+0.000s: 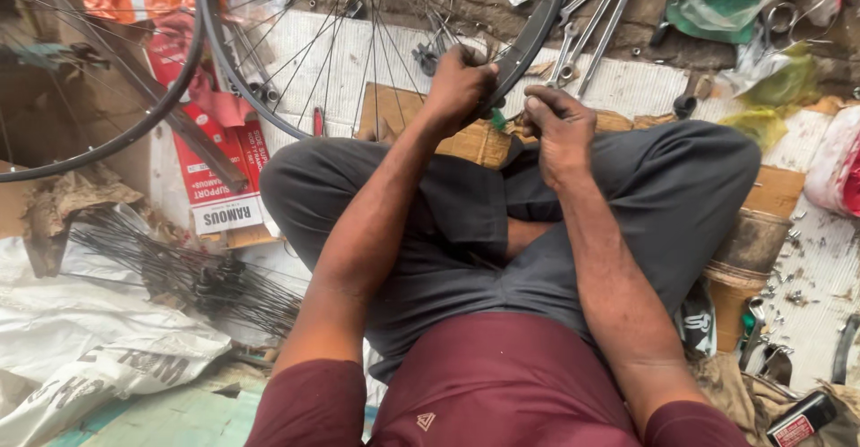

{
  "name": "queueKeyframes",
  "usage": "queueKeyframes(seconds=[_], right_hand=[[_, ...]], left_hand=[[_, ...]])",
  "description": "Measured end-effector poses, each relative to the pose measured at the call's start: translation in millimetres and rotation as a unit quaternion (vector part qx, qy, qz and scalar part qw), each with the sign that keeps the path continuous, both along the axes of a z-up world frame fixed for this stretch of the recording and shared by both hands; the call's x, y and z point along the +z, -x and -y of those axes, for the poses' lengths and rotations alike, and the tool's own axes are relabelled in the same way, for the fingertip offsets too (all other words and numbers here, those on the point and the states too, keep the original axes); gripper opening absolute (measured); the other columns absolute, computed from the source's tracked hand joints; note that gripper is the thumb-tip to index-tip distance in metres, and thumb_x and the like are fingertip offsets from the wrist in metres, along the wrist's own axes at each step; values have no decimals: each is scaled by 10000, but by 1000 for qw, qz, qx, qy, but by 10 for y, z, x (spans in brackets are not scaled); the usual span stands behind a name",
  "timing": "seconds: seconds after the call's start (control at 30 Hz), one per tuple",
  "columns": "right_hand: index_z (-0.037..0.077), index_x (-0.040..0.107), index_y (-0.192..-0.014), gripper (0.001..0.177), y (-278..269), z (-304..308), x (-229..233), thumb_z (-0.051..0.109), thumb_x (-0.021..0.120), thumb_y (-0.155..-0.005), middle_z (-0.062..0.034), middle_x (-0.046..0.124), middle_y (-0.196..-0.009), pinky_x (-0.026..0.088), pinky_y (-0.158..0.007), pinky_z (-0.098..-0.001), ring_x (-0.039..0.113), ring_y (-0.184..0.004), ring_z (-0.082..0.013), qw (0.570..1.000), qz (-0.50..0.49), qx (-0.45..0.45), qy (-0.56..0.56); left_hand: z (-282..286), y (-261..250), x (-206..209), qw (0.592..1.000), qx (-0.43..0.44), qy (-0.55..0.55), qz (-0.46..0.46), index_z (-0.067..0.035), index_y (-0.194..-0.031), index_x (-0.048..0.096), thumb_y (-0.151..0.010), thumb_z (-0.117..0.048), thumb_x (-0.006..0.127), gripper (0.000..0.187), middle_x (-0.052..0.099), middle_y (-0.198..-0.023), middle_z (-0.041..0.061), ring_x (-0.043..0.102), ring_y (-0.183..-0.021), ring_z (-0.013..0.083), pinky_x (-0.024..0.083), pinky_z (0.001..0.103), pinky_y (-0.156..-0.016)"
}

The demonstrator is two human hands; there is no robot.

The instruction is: The person sits on the floor and uses a spoke wrench to tighten the nipples on a bicycle wheel. They rotate the wheel periodically to access different spokes and continue adjusting the tension.

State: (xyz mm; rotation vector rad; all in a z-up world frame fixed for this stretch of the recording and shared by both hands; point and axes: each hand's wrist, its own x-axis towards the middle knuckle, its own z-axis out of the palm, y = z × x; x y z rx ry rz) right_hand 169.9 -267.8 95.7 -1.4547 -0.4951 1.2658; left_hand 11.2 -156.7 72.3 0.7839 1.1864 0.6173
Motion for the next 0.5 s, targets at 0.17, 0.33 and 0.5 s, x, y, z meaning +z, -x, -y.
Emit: queueKeyframes(seconds=[0.17,0.33,0.5], right_hand=[[-24,754,-1062,146,126,-114,6,-64,750,-921,-51,705,-928,602,-678,-253,689,-764,-123,997,50,34,-57],[3,750,-973,147,199,-205,-40,-121,743,-895,-50,695,-943,597,-677,-245,680,-774,-113,992,82,10,-99],[28,713,-959,155,239,-256,-160,-111,750,-902,-28,705,-930,597,-777,-226,681,-843,-92,973,183,20,-137]], left_hand=[[-41,12,-1,1000,20,1,13,34,-981,527,-881,-96,719,252,657,-754,133,664,-550,199,565,372,-393],[-78,4,-30,998,17,23,55,20,-966,520,-885,-99,699,231,668,-746,136,669,-544,212,555,373,-381],[-70,-2,-50,1000,12,-20,-1,21,-938,551,-862,-103,722,224,670,-742,122,680,-550,208,565,366,-397]])
